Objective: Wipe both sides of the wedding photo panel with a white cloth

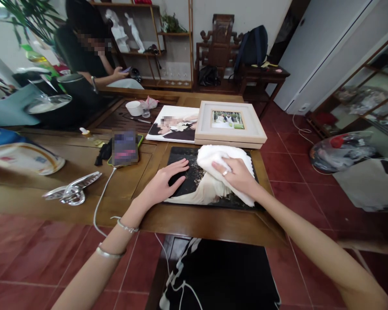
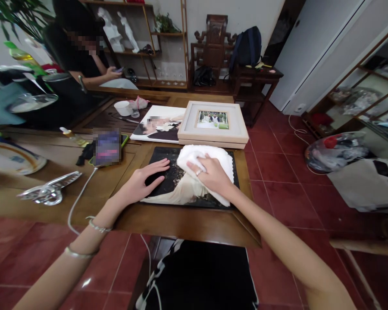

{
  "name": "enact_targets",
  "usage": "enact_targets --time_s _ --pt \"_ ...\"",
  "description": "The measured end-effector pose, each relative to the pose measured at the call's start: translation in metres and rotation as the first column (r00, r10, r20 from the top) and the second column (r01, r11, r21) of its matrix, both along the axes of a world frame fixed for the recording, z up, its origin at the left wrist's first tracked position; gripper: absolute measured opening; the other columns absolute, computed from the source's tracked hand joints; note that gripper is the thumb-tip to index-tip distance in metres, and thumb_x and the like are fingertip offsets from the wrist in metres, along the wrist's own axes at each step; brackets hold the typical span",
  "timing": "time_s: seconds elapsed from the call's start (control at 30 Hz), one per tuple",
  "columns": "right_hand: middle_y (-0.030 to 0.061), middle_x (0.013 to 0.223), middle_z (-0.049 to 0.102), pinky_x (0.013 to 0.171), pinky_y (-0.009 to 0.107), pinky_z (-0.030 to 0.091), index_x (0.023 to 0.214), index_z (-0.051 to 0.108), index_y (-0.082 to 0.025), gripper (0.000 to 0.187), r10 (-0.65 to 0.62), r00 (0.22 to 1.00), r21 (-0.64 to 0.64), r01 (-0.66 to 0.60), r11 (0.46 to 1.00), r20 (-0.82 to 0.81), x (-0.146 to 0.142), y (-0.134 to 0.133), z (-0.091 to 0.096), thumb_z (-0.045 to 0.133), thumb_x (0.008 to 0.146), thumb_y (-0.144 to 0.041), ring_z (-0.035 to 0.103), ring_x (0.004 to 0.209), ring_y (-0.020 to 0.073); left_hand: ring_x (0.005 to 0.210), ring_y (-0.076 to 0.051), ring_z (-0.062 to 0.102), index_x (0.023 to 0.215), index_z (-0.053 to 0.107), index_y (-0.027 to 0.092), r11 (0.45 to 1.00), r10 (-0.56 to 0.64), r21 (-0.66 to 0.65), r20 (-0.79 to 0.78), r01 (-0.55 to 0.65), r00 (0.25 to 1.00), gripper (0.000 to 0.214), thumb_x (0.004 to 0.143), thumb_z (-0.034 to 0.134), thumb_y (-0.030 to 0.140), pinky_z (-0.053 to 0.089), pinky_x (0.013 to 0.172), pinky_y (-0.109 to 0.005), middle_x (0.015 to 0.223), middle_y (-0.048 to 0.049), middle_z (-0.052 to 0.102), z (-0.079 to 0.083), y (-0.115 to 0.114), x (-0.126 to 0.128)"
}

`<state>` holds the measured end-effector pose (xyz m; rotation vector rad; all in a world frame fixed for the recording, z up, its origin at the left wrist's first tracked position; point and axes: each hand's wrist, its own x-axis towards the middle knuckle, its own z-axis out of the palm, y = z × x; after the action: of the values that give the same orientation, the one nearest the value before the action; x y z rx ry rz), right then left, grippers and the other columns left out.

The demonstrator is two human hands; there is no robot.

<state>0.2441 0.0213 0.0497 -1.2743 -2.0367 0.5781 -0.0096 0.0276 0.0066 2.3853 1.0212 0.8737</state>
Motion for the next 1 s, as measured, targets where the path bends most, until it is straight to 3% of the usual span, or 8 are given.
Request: enact_targets --time_s 0.1,0.2,0.37,0.47,0.6,0.83,0.93,1.0 --pt "-0.0043 0.053 0.040 0.092 0.041 0.042 0.056 0.033 -0.023 0.043 -0.018 1.000 0.063 0.017 0.998 0.017 -0.009 0.018 -0.006 0.045 0.092 -0.042 0.043 0.056 0.0141 0.131 -0.025 0.047 0.122 0.062 0.015 1.000 -0.005 -0.007 -0.001 0.005 1.000 0.034 0.092 0.051 0.027 0.038 0.111 -0.046 0.135 -0.0130 0.057 0.000 0.000 0.000" --pt "-0.0002 0.062 0.052 0.102 0.045 0.037 0.058 0.039 -0.023 0.039 -0.025 0.997 0.117 0.016 0.993 0.077 -0.017 0.010 -0.009 0.046 0.093 -0.038 0.056 0.072 0.0196 0.131 -0.025 0.047 0.123 0.062 0.016 1.000 -0.006 -0.006 0.001 0.006 1.000 0.034 0.092 0.051 0.028 0.039 0.110 -0.047 0.136 -0.0124 0.056 -0.001 0.001 -0.001" --pt "0.0040 0.073 0.061 0.112 0.051 0.029 0.068 0.054 -0.021 0.032 0.110 0.976 0.103 -0.131 0.986 0.186 -0.025 -0.051 -0.006 0.046 0.095 -0.037 0.061 0.082 0.0222 0.131 -0.026 0.047 0.122 0.063 0.016 1.000 -0.006 -0.003 -0.007 0.006 1.000 0.034 0.092 0.050 0.028 0.039 0.110 -0.047 0.136 -0.0125 0.056 -0.002 0.002 0.000" --pt "0.0098 0.098 0.067 0.115 0.051 0.024 0.084 0.062 -0.018 0.021 0.237 0.954 0.061 -0.252 0.966 0.182 -0.026 -0.090 -0.003 0.051 0.092 -0.033 0.062 0.097 0.0229 0.131 -0.026 0.047 0.122 0.063 0.017 1.000 -0.010 0.001 -0.002 0.010 1.000 0.034 0.093 0.050 0.029 0.038 0.111 -0.047 0.136 -0.0120 0.056 -0.002 0.002 0.000" --pt "0.0109 0.117 0.065 0.118 0.050 0.018 0.098 0.065 -0.018 0.017 0.361 0.919 0.008 -0.367 0.930 0.158 -0.023 -0.113 0.001 0.055 0.089 -0.029 0.059 0.110 0.0229 0.132 -0.026 0.046 0.124 0.062 0.018 1.000 -0.013 -0.003 0.014 0.013 1.000 0.035 0.093 0.050 0.030 0.038 0.111 -0.048 0.137 -0.0106 0.055 -0.003 0.002 0.000" --pt "0.0056 0.083 0.066 0.101 0.041 0.042 0.075 0.060 -0.021 0.030 0.244 0.960 -0.104 -0.231 0.967 0.138 -0.010 -0.079 0.012 0.047 0.094 -0.041 0.061 0.103 0.0264 0.132 -0.026 0.046 0.124 0.062 0.019 1.000 -0.012 -0.011 0.014 0.012 1.000 0.035 0.093 0.050 0.030 0.038 0.111 -0.048 0.137 -0.0098 0.055 -0.003 0.002 -0.001" --pt "-0.0021 0.058 0.048 0.090 0.037 0.045 0.060 0.045 -0.023 0.041 0.171 0.977 -0.106 -0.158 0.982 0.125 -0.003 -0.053 0.012 0.044 0.095 -0.044 0.060 0.074 0.0208 0.132 -0.026 0.046 0.124 0.062 0.018 1.000 -0.009 -0.003 0.008 0.009 1.000 0.035 0.092 0.050 0.030 0.038 0.111 -0.047 0.137 -0.0102 0.055 -0.003 0.002 -0.001" --pt "-0.0055 0.052 0.035 0.085 0.036 0.045 0.056 0.034 -0.023 0.045 0.108 0.990 -0.080 -0.100 0.992 0.094 0.000 -0.034 0.010 0.044 0.094 -0.045 0.046 0.056 0.0144 0.131 -0.026 0.047 0.124 0.062 0.018 1.000 -0.004 0.000 0.003 0.004 1.000 0.035 0.093 0.050 0.029 0.039 0.110 -0.047 0.137 -0.0110 0.056 -0.003 0.002 0.000"
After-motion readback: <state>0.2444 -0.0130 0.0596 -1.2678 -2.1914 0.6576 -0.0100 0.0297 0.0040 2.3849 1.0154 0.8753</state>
